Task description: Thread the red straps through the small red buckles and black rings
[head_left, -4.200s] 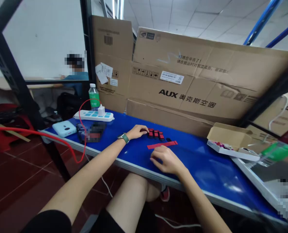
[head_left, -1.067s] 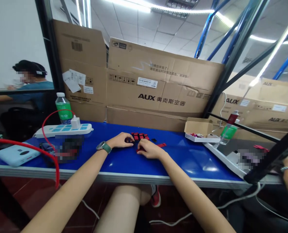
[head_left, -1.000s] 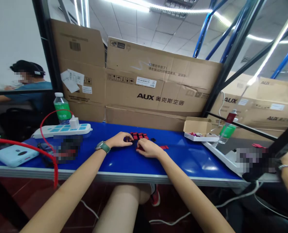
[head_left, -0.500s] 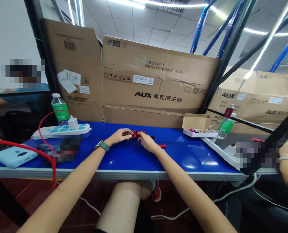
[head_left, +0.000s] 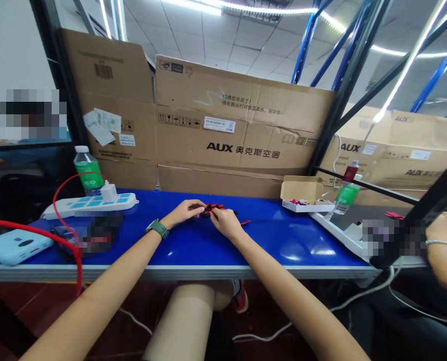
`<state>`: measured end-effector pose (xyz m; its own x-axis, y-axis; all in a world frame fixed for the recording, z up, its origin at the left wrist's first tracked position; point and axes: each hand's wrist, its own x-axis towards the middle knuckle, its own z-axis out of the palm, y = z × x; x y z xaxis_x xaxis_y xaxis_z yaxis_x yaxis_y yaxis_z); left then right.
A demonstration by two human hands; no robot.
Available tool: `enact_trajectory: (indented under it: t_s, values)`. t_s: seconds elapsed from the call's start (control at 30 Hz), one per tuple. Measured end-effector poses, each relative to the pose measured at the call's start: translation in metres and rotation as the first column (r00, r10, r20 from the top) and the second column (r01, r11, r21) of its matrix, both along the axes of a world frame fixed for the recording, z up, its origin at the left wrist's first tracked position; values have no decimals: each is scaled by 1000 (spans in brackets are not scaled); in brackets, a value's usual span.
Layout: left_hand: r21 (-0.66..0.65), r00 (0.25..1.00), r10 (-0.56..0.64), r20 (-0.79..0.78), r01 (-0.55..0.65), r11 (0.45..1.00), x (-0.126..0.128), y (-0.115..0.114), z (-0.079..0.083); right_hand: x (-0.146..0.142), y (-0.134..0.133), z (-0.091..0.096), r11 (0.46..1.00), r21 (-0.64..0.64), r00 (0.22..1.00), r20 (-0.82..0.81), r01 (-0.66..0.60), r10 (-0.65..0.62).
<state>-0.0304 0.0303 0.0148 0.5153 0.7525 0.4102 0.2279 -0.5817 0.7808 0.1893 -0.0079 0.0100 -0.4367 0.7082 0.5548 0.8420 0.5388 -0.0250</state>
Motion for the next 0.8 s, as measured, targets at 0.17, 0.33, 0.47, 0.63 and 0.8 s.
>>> enact_trajectory:
  t_s: [0.17, 0.33, 0.47, 0.63, 0.8]
  values:
    - [18, 1000, 3, 11, -3, 1000, 1, -1, 3, -1, -1, 0, 999, 20, 999, -8, 43, -43]
    - [-33, 1000, -9, 4, 9, 999, 4, -4, 2, -2, -1, 0, 999, -46, 1000, -9, -15, 14]
    - [-93, 999, -49, 19, 51, 994, 6, -2, -3, -1, -1, 0, 994, -99, 999, -12, -49, 48]
    - [-92, 998, 5, 61, 1, 996, 4, 4, -6, 2, 2, -1, 949, -115, 940, -216, -293, 264]
    - [-11, 998, 43, 53, -43, 999, 4, 1, -3, 1, 5, -7, 863, -208, 806, -505, -461, 309]
